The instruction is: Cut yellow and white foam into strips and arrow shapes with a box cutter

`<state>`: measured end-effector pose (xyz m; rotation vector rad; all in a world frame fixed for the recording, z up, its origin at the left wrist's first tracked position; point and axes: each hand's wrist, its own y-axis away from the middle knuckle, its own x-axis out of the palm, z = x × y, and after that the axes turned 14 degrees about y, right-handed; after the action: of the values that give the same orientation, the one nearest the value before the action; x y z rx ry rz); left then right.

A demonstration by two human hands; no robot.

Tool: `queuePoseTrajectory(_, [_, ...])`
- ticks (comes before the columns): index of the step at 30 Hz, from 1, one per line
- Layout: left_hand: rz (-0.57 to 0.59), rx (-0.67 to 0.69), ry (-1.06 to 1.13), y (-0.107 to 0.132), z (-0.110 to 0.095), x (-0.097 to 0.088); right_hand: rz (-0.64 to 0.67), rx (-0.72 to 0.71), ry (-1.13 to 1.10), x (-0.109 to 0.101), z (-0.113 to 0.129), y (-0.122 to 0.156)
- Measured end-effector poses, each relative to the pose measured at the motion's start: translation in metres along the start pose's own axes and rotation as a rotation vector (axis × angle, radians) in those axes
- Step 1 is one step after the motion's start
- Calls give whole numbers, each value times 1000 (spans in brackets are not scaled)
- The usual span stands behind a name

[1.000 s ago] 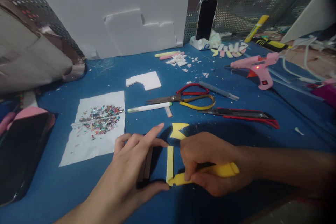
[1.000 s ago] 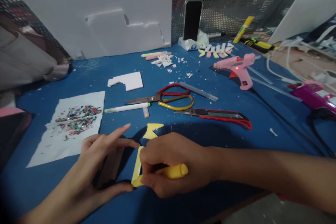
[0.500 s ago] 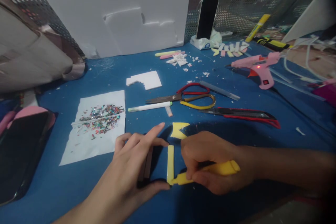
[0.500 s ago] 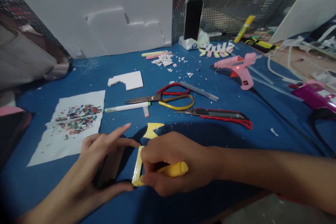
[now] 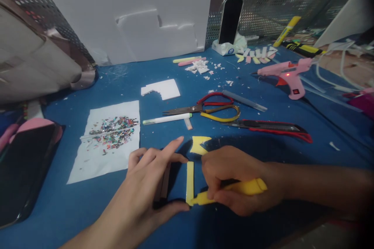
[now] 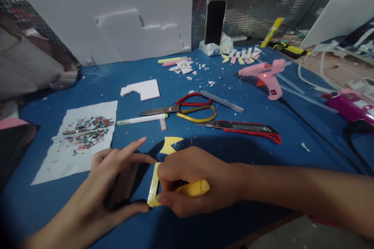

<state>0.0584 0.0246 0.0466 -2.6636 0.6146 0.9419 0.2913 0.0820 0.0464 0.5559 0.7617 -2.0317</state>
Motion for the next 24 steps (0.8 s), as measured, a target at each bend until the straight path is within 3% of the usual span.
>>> queuePoseTrajectory(12, [3, 15, 0, -1, -2, -1, -34, -70, 19, 2, 0, 0])
queuePoseTrajectory(24, [-5, 26, 13, -1, 0, 1, -3, -1, 16, -1, 0, 0])
